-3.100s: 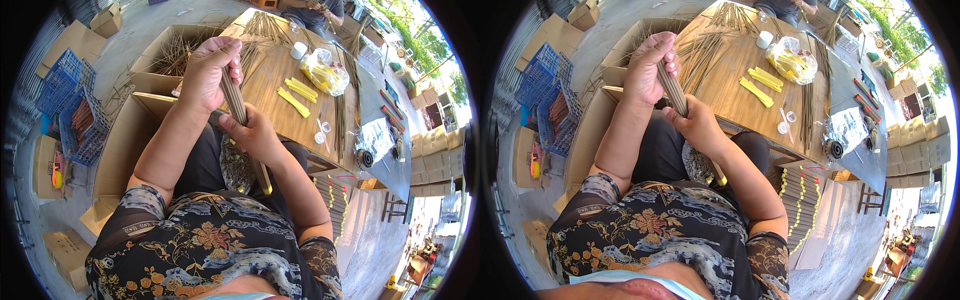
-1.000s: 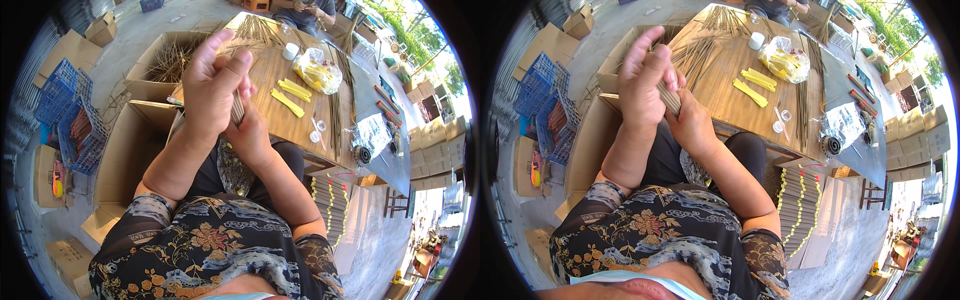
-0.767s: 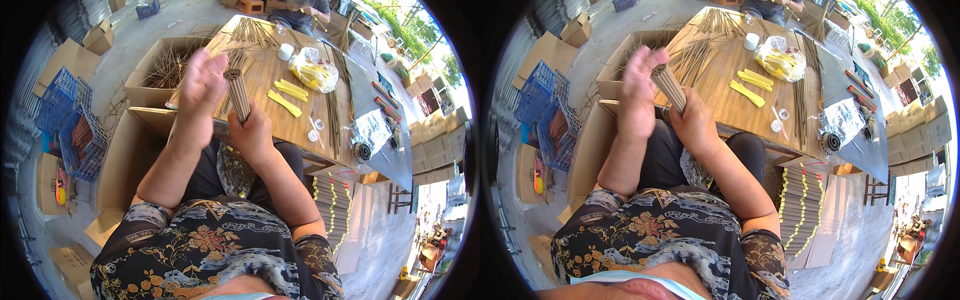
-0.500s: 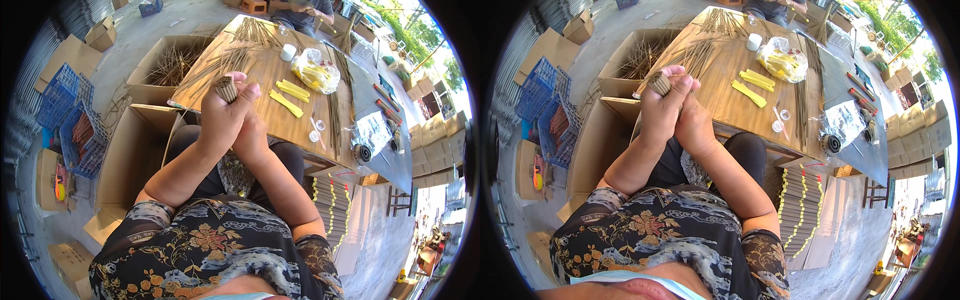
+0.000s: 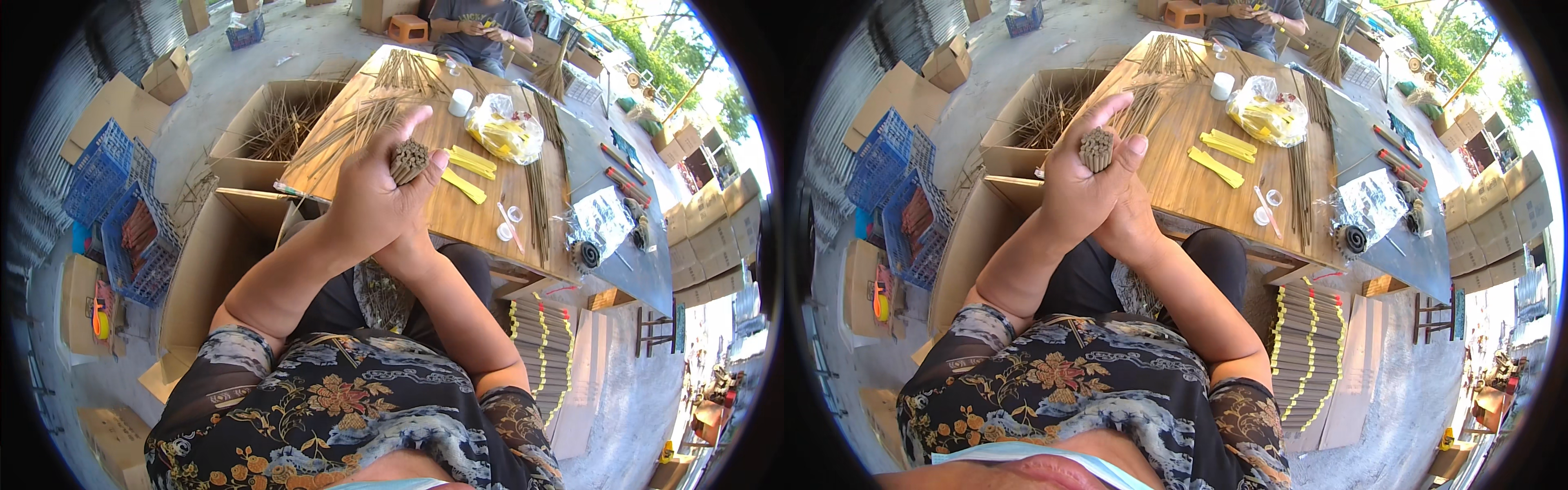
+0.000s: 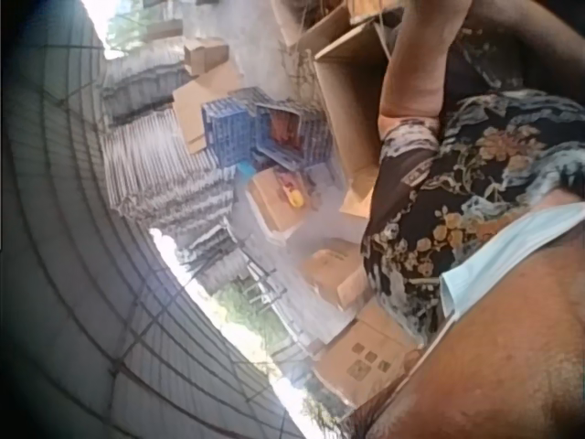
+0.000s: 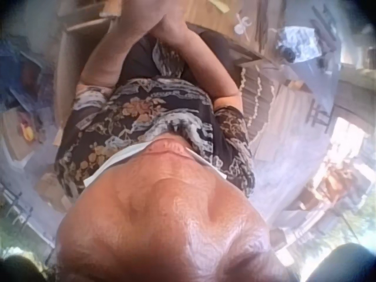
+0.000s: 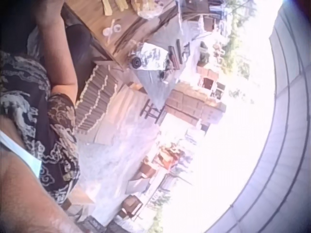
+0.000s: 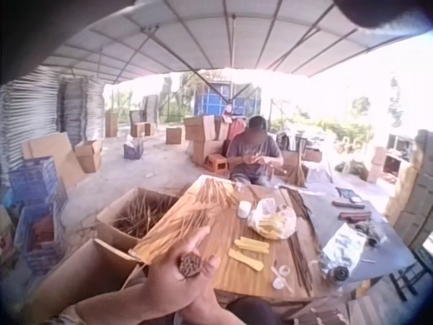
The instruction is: The person gathers thin sticks, aligns them into a bundle, and secures the bundle with a yellow rubber band. The person repeats this process multiple times, placing the finished bundles on the table.
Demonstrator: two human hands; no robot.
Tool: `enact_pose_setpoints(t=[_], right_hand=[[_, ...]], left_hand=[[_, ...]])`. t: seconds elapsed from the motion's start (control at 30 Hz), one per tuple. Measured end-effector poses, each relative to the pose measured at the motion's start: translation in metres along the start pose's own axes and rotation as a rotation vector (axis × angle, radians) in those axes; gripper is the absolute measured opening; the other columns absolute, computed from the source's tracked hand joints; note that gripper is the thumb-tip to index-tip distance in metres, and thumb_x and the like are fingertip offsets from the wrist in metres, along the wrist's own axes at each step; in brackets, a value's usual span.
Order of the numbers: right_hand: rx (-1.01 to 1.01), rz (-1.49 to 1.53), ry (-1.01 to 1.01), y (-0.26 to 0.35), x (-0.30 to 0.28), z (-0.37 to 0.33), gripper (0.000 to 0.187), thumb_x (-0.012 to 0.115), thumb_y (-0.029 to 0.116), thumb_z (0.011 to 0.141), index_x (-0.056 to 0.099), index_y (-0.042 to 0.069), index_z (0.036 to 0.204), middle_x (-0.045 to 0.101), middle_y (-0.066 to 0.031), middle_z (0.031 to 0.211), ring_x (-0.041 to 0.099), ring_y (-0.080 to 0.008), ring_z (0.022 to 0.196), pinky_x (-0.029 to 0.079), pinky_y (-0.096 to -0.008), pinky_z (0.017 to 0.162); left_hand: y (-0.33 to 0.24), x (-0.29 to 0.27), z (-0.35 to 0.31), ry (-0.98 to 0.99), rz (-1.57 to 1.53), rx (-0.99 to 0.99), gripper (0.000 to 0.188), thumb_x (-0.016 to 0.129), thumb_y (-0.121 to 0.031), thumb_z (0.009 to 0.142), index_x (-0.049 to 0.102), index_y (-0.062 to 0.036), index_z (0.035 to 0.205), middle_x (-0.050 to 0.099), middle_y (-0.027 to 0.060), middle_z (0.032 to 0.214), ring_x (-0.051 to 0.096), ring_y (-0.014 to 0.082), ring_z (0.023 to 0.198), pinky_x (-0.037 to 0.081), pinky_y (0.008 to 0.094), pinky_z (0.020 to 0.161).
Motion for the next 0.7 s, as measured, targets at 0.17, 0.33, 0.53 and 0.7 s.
enact_pose_setpoints(t=[0.17,0.33,0.53,0.7], right_hand=[[0.256,0.244,-0.128,-0.018,-0.036,-0.018,0.044,0.062,0.003,0.076,0.046,-0.001,0.117,0.053,-0.0119,0.096,0.055,-0.02,0.086,0.045,-0.0279,0.081],[0.19,-0.019,-0.118,0.025,-0.072,-0.008,0.044,0.069,0.021,0.075,0.051,0.001,0.109,0.055,-0.0075,0.082,0.054,-0.0127,0.069,0.046,-0.0239,0.062],[0.236,-0.074,0.029,0.014,-0.061,-0.023,0.031,0.065,0.026,0.078,0.054,0.002,0.093,0.056,-0.0107,0.066,0.056,-0.0214,0.055,0.045,-0.0294,0.052],[0.415,0.102,0.016,0.001,-0.059,-0.042,0.023,0.061,0.023,0.082,0.054,0.002,0.089,0.058,-0.0125,0.065,0.058,-0.0232,0.057,0.046,-0.0299,0.053]], left_hand=[[-0.018,-0.009,0.005,0.174,0.326,0.136,0.051,0.064,-0.009,0.079,0.042,0.0009,0.124,0.056,0.0081,0.071,0.053,0.0087,0.061,0.045,0.0211,0.06],[-0.007,0.0,-0.013,0.353,0.393,0.152,0.063,0.062,-0.012,0.071,0.035,0.0093,0.124,0.057,0.0195,0.064,0.059,0.0331,0.059,0.047,0.0378,0.053],[0.0,0.014,-0.039,0.544,0.467,-0.002,0.057,0.059,-0.01,0.076,0.036,0.0074,0.125,0.06,0.0195,0.075,0.061,0.0332,0.067,0.049,0.0349,0.059],[0.01,0.026,-0.055,0.701,0.385,-0.227,0.038,0.061,-0.009,0.077,0.047,0.0016,0.111,0.061,0.018,0.084,0.062,0.0318,0.081,0.049,0.0327,0.069]])
Point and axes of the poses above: each hand's wrist, its own z-axis towards the middle knuckle, its own x-axis out of the palm, y = z × x, the point moved 6 cm from there along z, towards the middle knuckle
